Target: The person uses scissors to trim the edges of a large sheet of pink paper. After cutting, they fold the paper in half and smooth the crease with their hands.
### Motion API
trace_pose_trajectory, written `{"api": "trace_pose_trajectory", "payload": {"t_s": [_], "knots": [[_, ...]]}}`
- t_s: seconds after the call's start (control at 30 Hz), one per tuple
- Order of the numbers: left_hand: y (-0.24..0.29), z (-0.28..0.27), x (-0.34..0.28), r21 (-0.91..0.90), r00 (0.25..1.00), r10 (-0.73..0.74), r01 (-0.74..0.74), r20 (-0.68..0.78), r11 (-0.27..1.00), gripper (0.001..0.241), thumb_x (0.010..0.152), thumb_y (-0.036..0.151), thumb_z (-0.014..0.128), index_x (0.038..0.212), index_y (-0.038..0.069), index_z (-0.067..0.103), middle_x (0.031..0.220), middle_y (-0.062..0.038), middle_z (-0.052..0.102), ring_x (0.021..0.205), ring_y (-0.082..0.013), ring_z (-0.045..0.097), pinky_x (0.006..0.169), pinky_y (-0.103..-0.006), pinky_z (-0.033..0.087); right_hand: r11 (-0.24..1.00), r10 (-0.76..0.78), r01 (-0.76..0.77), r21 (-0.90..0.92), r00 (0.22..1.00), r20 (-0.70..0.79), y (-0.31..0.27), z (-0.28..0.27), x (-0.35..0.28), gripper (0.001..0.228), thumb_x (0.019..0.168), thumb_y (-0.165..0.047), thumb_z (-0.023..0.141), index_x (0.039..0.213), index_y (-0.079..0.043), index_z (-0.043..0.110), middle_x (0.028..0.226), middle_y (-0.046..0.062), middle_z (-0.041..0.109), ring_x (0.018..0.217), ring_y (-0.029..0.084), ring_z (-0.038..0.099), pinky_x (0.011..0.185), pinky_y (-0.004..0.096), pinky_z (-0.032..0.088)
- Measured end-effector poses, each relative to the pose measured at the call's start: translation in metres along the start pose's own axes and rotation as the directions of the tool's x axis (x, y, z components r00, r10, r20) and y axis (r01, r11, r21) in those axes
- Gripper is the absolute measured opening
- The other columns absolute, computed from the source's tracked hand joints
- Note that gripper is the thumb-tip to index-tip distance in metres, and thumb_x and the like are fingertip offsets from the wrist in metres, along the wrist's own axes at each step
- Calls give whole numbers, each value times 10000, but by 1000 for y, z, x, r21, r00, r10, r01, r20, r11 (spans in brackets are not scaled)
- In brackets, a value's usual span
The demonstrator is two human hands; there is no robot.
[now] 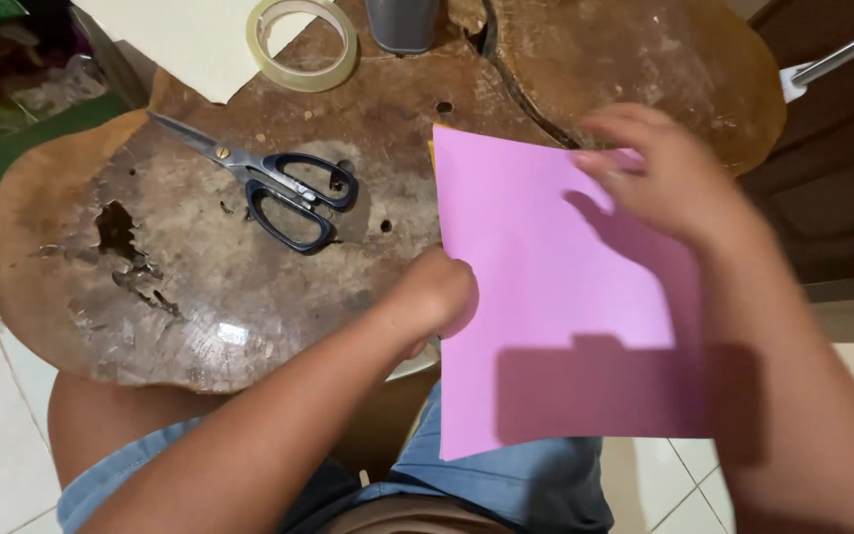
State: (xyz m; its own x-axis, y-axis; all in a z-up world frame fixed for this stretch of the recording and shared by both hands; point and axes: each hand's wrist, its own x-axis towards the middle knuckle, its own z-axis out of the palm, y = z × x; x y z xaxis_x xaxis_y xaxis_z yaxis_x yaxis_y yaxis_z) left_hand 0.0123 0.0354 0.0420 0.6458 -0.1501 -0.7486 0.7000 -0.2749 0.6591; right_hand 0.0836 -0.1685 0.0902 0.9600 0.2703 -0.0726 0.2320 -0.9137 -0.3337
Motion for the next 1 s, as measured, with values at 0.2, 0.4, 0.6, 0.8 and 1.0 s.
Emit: {"api": "trace_pose_trajectory", "payload": {"t_s": [0.2, 0.4, 0.6, 0.8, 1.0], "knots": [[-14, 5, 18, 134, 985, 174, -174, 6, 976, 491, 807, 252, 361, 1214, 12, 497, 1140, -200, 591, 1112, -314, 558, 839, -460, 504, 972, -224, 225, 68, 974, -21, 10, 63, 57, 221, 932, -295, 569, 1106, -182, 646, 1059, 65, 623, 1057, 294, 560, 904, 415, 439], [-18, 5, 31, 197, 983, 181, -176, -8, 965, 476, 801, 232, 355, 1195, 0, 487, 1110, -217, 601, 1091, -334, 569, 839, -470, 500, 984, -145, 136, 118, 987, 70, 2, 62, 67, 213, 934, -291, 556, 1076, -151, 630, 1031, 104, 607, 1016, 309, 564, 875, 440, 444], [3, -29, 5, 307, 974, 226, -215, -1, 927, 488, 790, 158, 349, 1185, -93, 488, 1104, -281, 589, 1089, -408, 556, 889, -504, 462, 955, -9, -27, 295, 993, 119, 0, 59, 62, 194, 895, -228, 606, 1037, -98, 621, 854, 84, 637, 747, 222, 632, 665, 378, 506], [4, -41, 19, 434, 955, 296, -265, -4, 861, 495, 781, 217, 374, 1180, -61, 465, 1075, -262, 593, 1049, -422, 572, 843, -537, 468, 937, -206, 212, 279, 977, -50, 6, 64, 66, 318, 837, -163, 682, 1140, -86, 625, 1046, 145, 602, 1015, 314, 578, 849, 429, 459], [8, -38, -1, 538, 917, 393, -298, -68, 789, 392, 776, 81, 314, 1127, -58, 419, 1085, -286, 530, 1039, -480, 538, 862, -531, 443, 875, -363, 426, 232, 892, -270, 12, 61, 73, 429, 738, -165, 813, 1121, -85, 635, 1065, 97, 584, 1022, 283, 565, 857, 393, 462]]}}
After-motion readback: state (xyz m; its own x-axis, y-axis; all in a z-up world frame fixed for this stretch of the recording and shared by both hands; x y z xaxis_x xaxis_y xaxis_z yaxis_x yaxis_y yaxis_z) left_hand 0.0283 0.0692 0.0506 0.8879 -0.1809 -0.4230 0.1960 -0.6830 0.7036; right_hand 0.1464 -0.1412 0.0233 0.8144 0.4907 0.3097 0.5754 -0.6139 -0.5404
